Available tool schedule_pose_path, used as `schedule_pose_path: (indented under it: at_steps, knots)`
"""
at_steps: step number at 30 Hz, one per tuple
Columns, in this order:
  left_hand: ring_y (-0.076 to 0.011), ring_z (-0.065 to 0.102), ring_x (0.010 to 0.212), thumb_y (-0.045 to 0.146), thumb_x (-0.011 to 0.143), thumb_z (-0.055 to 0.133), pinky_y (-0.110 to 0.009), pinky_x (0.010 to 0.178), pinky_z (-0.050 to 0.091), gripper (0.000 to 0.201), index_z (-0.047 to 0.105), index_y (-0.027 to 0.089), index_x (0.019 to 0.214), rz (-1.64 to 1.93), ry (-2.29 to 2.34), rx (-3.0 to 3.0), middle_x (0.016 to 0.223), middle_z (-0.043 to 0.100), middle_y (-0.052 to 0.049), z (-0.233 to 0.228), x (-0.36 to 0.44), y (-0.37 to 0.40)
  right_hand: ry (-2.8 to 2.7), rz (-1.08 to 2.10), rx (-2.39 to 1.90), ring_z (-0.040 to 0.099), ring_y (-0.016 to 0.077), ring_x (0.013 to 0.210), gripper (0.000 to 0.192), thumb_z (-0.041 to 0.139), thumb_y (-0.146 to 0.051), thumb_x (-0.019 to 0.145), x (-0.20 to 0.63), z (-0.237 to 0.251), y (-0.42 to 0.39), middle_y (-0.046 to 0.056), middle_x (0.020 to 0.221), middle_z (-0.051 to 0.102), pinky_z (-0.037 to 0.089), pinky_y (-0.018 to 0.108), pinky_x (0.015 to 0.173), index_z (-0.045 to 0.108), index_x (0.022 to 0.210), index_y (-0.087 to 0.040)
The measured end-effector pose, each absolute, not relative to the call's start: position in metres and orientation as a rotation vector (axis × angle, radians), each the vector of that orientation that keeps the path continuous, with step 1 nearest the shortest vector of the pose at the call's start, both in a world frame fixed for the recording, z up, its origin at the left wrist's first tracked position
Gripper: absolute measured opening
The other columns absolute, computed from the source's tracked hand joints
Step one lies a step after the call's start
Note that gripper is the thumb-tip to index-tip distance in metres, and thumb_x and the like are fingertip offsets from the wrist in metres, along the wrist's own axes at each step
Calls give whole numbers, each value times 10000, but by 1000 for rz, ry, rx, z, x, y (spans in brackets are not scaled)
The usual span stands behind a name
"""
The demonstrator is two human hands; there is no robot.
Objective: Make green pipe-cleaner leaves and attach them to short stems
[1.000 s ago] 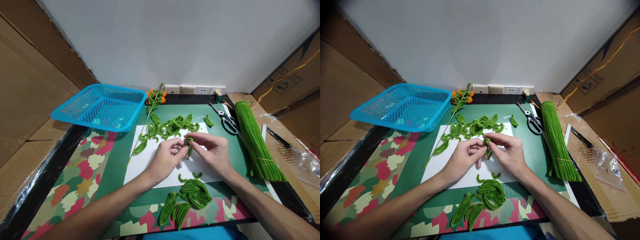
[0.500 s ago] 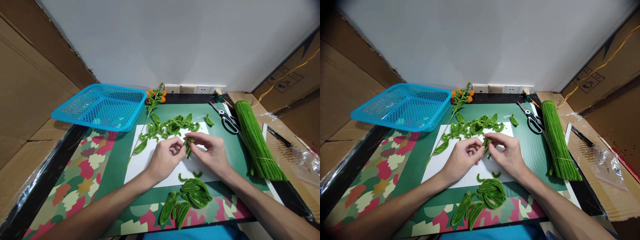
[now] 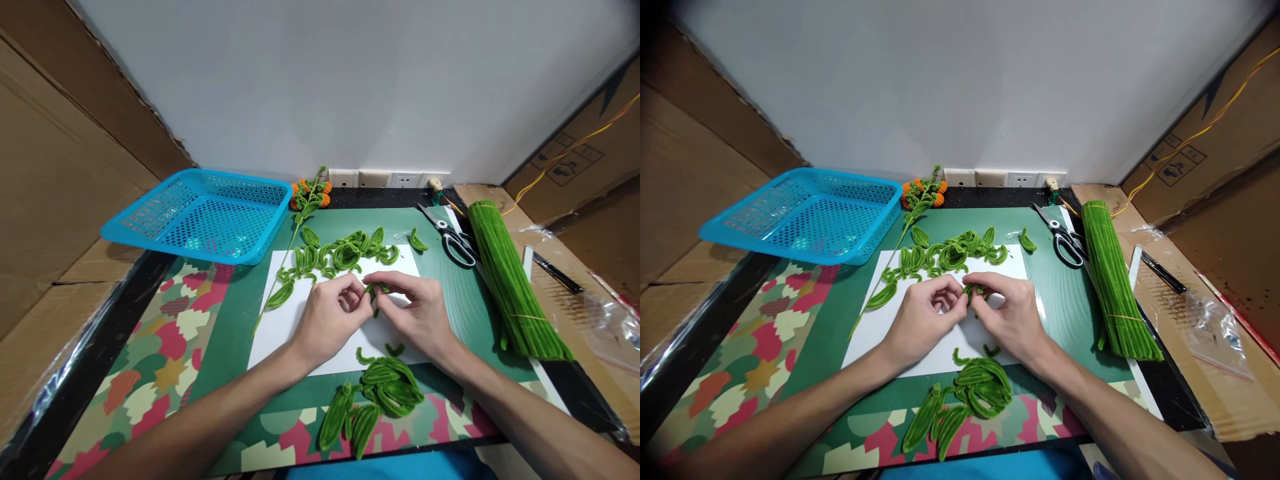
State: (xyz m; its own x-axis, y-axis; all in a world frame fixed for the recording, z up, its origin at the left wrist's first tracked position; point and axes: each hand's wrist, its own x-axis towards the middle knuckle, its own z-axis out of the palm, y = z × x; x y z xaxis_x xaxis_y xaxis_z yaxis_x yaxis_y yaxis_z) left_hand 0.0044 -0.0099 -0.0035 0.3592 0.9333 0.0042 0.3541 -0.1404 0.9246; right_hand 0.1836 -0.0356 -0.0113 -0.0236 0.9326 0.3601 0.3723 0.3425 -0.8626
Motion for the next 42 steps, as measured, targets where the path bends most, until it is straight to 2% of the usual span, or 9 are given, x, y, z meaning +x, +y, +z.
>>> schedule_pose_path:
  at_steps: [3,7,14,23,29,34,39,42]
  knots:
    - [-116,503,622,239,919,631,-246,590,375,115,618,184,818,792,1160,1694,685,562,36,-2,3,-9,-1596,628,-1182,814,184,862,288,641,-132,909,186,-8,-36,43,1055,845,671,287,774,814,1122,-219]
    - [-115,439,626,279,964,613,-260,596,339,159,596,195,830,738,1108,1741,672,482,56,-1,1,-9,-1594,590,-1163,785,158,765,256,653,-128,916,189,-4,-35,27,961,837,659,262,708,812,1096,-216]
    - [-123,455,650,318,999,594,-274,609,331,212,579,199,824,706,1076,1777,690,503,49,-4,-1,-10,-1626,684,-1103,765,171,861,282,643,-120,919,187,-7,-33,50,1046,810,659,291,740,790,1139,-217]
    - [-109,433,592,226,920,642,-263,590,327,186,578,198,748,766,1188,1875,629,471,59,-6,3,-14,-1662,664,-1231,682,148,744,265,633,-100,838,182,-12,-35,10,889,732,566,280,690,753,1055,-192]
    - [-106,447,601,198,916,631,-259,614,340,164,580,196,760,811,1203,1975,644,486,58,-3,3,-17,-1682,651,-1233,667,165,782,227,621,-99,849,182,-9,-35,8,883,720,516,296,721,739,1014,-198]
    - [-116,504,637,249,979,597,-258,628,368,110,631,207,883,788,1175,1949,724,572,43,-1,0,-14,-1683,661,-1160,686,175,841,174,627,-128,926,186,-8,-35,20,931,737,532,315,774,742,1027,-211]
    - [-111,490,558,327,1018,579,-259,571,361,120,615,227,1076,710,1158,1897,758,618,43,-1,-1,-13,-1661,662,-1149,687,173,832,156,652,-152,955,188,-8,-35,24,953,741,548,315,750,736,1066,-222]
    - [-118,532,567,321,1032,554,-254,555,376,119,611,230,1083,736,1110,1852,791,650,24,-2,-2,-14,-1672,631,-1128,681,165,806,104,676,-161,954,187,-7,-34,17,927,737,553,312,743,728,1022,-219]
